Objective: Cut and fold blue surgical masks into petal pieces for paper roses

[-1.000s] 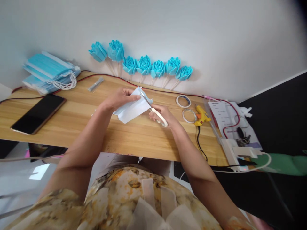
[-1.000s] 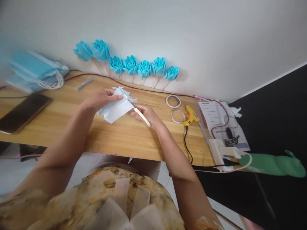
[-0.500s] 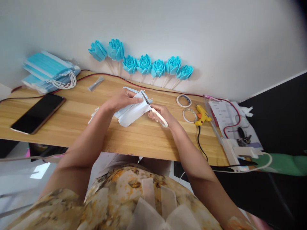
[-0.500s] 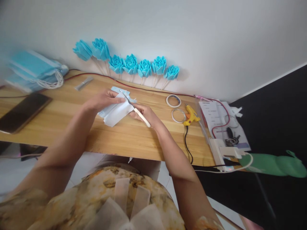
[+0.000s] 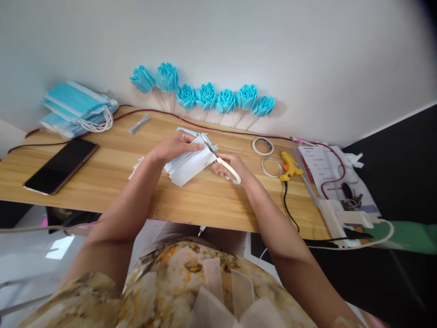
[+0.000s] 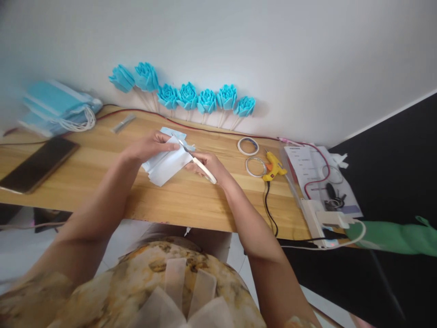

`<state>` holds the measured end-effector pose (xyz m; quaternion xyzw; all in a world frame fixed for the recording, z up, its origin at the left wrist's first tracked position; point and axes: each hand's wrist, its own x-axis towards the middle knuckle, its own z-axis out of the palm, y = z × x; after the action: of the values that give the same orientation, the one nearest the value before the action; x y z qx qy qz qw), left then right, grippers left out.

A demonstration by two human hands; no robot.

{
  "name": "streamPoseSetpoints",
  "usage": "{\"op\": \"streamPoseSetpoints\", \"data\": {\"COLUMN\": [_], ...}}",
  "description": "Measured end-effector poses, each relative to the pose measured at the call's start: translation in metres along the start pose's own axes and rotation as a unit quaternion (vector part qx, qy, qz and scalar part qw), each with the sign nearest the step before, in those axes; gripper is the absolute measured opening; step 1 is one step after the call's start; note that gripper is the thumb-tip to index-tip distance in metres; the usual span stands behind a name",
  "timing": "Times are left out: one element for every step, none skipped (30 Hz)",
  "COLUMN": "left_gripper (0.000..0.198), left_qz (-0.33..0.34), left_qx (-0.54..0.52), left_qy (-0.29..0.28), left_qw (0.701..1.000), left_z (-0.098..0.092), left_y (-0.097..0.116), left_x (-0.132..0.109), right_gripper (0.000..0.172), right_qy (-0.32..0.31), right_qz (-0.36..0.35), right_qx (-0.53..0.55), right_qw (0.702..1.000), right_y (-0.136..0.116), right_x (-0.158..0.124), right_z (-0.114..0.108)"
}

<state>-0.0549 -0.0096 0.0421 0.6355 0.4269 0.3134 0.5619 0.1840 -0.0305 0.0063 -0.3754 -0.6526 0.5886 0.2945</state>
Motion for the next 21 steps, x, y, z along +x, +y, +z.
{"op": "streamPoseSetpoints", "data": {"left_gripper": [0.041,0.041,0.042,0.043,0.044,0.045,0.045,0.046,0.046,0.046,0.047,0.048,0.049,0.051,0.053,0.054,0.054,0.054,0.051,0.048,0.044], "left_qz": [-0.001,-0.003,-0.006,-0.008,-0.01,-0.01,-0.01,-0.01,-0.01,-0.012,-0.014,-0.016,-0.019,-0.023,-0.027,-0.027,-0.023,-0.014,0.001,0.018,0.029], "left_qx": [-0.002,-0.004,-0.007,-0.011,-0.016,-0.022,-0.028,-0.033,-0.036,-0.038,-0.038,-0.037,-0.033,-0.026,-0.012,0.007,0.03,0.056,0.081,0.096,0.109], "left_qy": [0.0,-0.001,-0.003,-0.004,-0.006,-0.008,-0.01,-0.012,-0.013,-0.015,-0.016,-0.017,-0.017,-0.015,-0.011,-0.003,0.007,0.019,0.028,0.034,0.034], "left_qw": [1.0,1.0,1.0,1.0,1.0,1.0,1.0,0.999,0.999,0.999,0.999,0.999,0.999,0.999,1.0,1.0,0.999,0.998,0.996,0.995,0.993], "left_z": [0.0,0.0,0.0,0.0,0.001,0.001,0.001,0.002,0.002,0.003,0.004,0.004,0.005,0.006,0.007,0.009,0.011,0.013,0.016,0.02,0.025], "left_y": [0.0,0.0,0.001,0.001,0.001,0.001,0.0,0.0,0.0,0.0,0.001,0.002,0.003,0.005,0.008,0.012,0.017,0.021,0.025,0.028,0.029], "left_x": [0.0,0.0,0.0,0.0,0.0,0.0,0.0,0.0,0.0,0.0,0.0,0.0,0.0,-0.001,-0.003,-0.006,-0.011,-0.019,-0.029,-0.042,-0.058], "right_gripper": [0.034,0.033,0.032,0.032,0.032,0.033,0.033,0.033,0.034,0.034,0.035,0.036,0.038,0.039,0.04,0.04,0.039,0.039,0.039,0.04,0.041], "right_qy": [0.0,0.0,0.001,0.002,0.003,0.004,0.005,0.005,0.006,0.006,0.007,0.009,0.011,0.014,0.018,0.026,0.035,0.045,0.053,0.059,0.063], "right_qz": [-0.001,-0.003,-0.004,-0.003,0.0,0.003,0.004,0.005,0.005,0.005,0.005,0.007,0.008,0.009,0.009,0.007,0.002,-0.007,-0.019,-0.031,-0.044], "right_qx": [0.003,0.005,0.006,0.005,0.004,0.004,0.006,0.011,0.017,0.022,0.028,0.032,0.034,0.036,0.037,0.036,0.032,0.026,0.022,0.019,0.019], "right_qw": [1.0,1.0,1.0,1.0,1.0,1.0,1.0,1.0,1.0,1.0,1.0,0.999,0.999,0.999,0.999,0.999,0.999,0.999,0.998,0.998,0.997], "right_y": [0.001,0.002,0.002,0.003,0.003,0.004,0.004,0.004,0.003,0.003,0.003,0.002,0.001,0.0,-0.001,-0.003,-0.004,-0.006,-0.007,-0.008,-0.009], "right_x": [0.0,0.0,0.001,0.001,0.001,0.001,0.001,0.001,0.002,0.002,0.002,0.003,0.003,0.003,0.003,0.003,0.002,0.002,0.001,0.0,-0.001], "right_z": [0.0,0.0,0.0,0.0,0.0,0.0,0.0,0.0,0.0,0.0,0.0,-0.001,-0.002,-0.003,-0.004,-0.006,-0.007,-0.007,-0.008,-0.008,-0.008]}}
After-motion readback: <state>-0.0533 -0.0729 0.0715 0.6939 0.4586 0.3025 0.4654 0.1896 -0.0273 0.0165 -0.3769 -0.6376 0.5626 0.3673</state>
